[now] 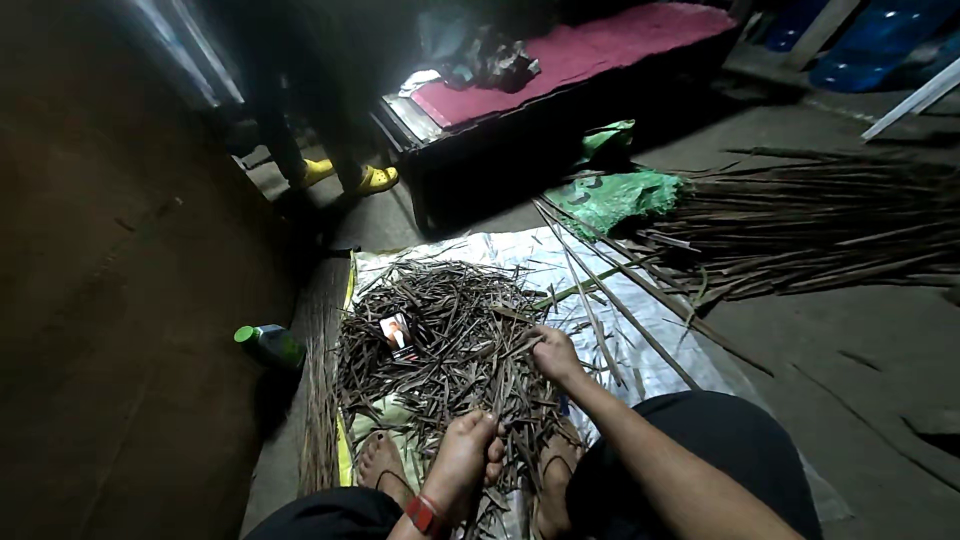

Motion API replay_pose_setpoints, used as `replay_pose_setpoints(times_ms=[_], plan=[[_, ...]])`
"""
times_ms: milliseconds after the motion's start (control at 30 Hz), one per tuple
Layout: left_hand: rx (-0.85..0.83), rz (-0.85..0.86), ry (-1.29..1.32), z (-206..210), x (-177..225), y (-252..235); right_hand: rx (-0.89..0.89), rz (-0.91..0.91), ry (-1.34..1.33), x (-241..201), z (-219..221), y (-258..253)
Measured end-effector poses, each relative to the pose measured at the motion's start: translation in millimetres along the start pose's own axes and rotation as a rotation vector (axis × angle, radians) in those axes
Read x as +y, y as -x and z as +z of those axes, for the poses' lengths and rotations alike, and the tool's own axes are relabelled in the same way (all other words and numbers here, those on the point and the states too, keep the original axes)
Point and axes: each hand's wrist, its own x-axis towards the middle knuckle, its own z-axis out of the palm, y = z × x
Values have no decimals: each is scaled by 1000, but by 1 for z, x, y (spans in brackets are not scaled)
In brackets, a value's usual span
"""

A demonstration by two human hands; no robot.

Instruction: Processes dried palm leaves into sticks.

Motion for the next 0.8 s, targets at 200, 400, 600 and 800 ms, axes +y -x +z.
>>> replay_pose_setpoints(times_ms=[200,400,600,800], plan=[[27,-4,-44,0,1,-9,-377,58,-437,-13,12,37],[-29,-7,-71,-3,-2,-2,-163,47,-435,-11,2,19],[86,69,-15,-4,0,-8,-509,-309,350,-9,20,51],[43,60,31,-1,2,-5,-396,-433,624,-13,25,57]])
